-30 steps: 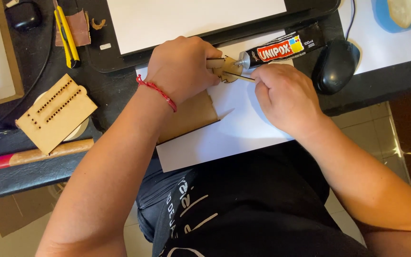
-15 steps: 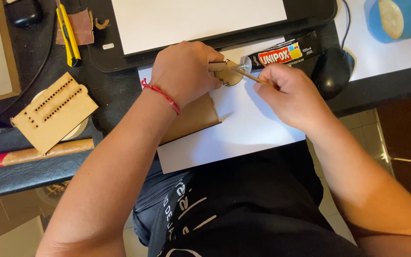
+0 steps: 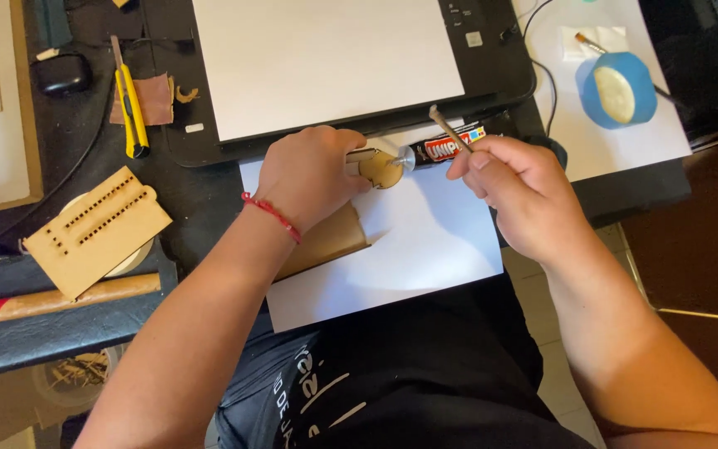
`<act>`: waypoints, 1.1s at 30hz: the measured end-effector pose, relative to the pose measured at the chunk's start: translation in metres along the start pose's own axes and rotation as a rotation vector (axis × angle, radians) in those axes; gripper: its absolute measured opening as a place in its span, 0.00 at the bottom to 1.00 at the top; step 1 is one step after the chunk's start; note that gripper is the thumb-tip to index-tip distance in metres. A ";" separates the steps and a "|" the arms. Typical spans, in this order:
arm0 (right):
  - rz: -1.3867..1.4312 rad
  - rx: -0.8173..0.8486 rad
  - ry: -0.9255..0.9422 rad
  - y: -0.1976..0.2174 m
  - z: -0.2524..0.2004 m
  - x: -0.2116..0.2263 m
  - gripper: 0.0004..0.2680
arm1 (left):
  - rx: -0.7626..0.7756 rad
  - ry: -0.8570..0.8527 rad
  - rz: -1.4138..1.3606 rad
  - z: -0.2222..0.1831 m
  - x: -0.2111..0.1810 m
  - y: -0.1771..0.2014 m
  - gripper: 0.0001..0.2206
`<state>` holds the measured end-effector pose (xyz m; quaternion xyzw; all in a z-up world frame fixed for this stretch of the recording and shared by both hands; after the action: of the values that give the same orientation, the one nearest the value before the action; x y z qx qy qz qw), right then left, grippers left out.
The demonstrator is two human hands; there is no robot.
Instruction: Assembling a small wooden box by applying glue to laser-cut pieces and fitting them together.
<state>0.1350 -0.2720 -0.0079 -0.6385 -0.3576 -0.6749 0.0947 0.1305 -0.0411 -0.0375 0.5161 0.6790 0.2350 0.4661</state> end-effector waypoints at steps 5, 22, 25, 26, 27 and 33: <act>0.082 0.026 0.080 0.002 0.002 -0.002 0.11 | -0.009 -0.077 -0.082 -0.019 -0.007 0.016 0.21; -0.070 -0.133 0.279 -0.008 -0.053 0.030 0.05 | -0.304 -0.499 -1.302 -0.106 0.011 -0.027 0.03; -0.104 -0.167 0.315 -0.017 -0.072 0.035 0.08 | -0.239 -0.586 -1.382 -0.113 -0.004 -0.036 0.03; -0.107 -0.160 0.313 -0.018 -0.077 0.033 0.08 | -0.242 -0.584 -1.388 -0.117 -0.009 -0.038 0.03; -0.088 -0.181 0.324 -0.019 -0.082 0.031 0.11 | -0.201 -0.597 -1.411 -0.120 -0.015 -0.040 0.04; -0.162 -0.164 0.331 -0.026 -0.108 0.029 0.12 | -0.013 -0.586 -1.618 -0.135 -0.045 -0.059 0.08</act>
<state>0.0289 -0.3091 0.0176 -0.4936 -0.3309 -0.8030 0.0453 -0.0145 -0.0815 -0.0062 -0.0893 0.6890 -0.3084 0.6498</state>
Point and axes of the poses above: each hand's wrist, its own z-axis towards the middle knuckle, its own y-axis out of the back of the hand, x = y × z, the point moved 3 cm from there along z, towards the middle knuckle, and after that the axes turned 14 degrees about x, right-handed, at the moved point
